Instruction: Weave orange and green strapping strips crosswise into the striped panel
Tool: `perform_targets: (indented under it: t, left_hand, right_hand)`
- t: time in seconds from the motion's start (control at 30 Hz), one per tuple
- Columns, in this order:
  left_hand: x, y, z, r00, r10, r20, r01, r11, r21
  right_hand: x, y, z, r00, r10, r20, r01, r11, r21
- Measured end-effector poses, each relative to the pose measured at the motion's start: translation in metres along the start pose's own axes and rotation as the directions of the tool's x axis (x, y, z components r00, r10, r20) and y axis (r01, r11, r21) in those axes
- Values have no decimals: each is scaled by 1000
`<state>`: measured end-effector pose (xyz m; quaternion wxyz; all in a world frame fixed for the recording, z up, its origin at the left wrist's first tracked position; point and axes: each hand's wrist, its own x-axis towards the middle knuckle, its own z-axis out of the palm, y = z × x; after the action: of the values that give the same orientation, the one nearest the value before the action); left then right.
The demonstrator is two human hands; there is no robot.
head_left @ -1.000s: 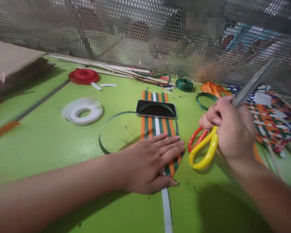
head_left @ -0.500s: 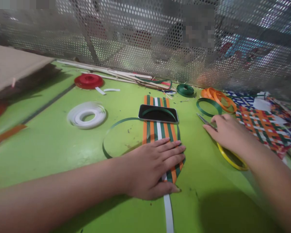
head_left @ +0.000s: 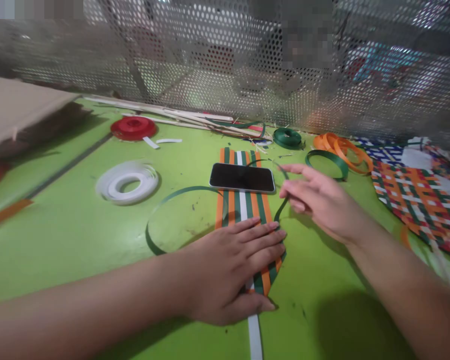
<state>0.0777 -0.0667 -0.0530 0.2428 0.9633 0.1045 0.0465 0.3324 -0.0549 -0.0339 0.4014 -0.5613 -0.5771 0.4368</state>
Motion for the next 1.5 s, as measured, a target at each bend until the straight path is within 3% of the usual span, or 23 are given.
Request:
perform_targets:
  t: [0.1, 0.2, 0.27, 0.33, 0.43, 0.5, 0.6, 0.9, 1.17, 1.5]
  left_hand:
    - [0, 0, -1, 1000, -1, 5, 1, 1000, -2]
    - [-1, 0, -1, 1000, -7, 8, 7, 1000, -12]
    - [-2, 0, -1, 1000, -8, 9, 8, 1000, -18]
    - [-2, 0, -1, 1000, -8, 10, 9, 1000, -21]
    - [-2, 0, 0, 1000, -9, 17, 10, 1000, -19]
    - [-1, -1, 0, 1000, -11, 26, 12, 1000, -14]
    - [0, -1, 0, 999, -19, 50, 19, 1000, -3]
    - [0, -2, 0, 998, -22, 67, 22, 1000, 1]
    - [0, -2, 2, 998, -21, 58, 21, 1000, 9]
    - [-1, -2, 3, 999, -12, 31, 11, 1000, 20]
  right_hand:
    - [-9, -14, -18, 985, -92, -144, 112, 984, 141]
    - [-12, -21, -37, 961, -113, -251, 141, 985, 97]
    - [-13, -21, -48, 984, -50, -172, 49, 999, -8]
    - [-15, -20, -53, 997, 76, 2, -75, 984, -159]
    - [-18, -20, -51, 938, 281, 205, -203, 921, -334]
    - [-18, -18, -45, 888, 381, 256, -258, 875, -410]
    - [-14, -11, -35, 865, 444, 232, -295, 826, -481]
    - [-7, 4, -14, 898, 435, 67, -290, 700, -652]
    - [-2, -2, -4, 915, 400, 52, -256, 675, -692]
    - [1, -8, 8, 948, 313, -51, -244, 615, -750]
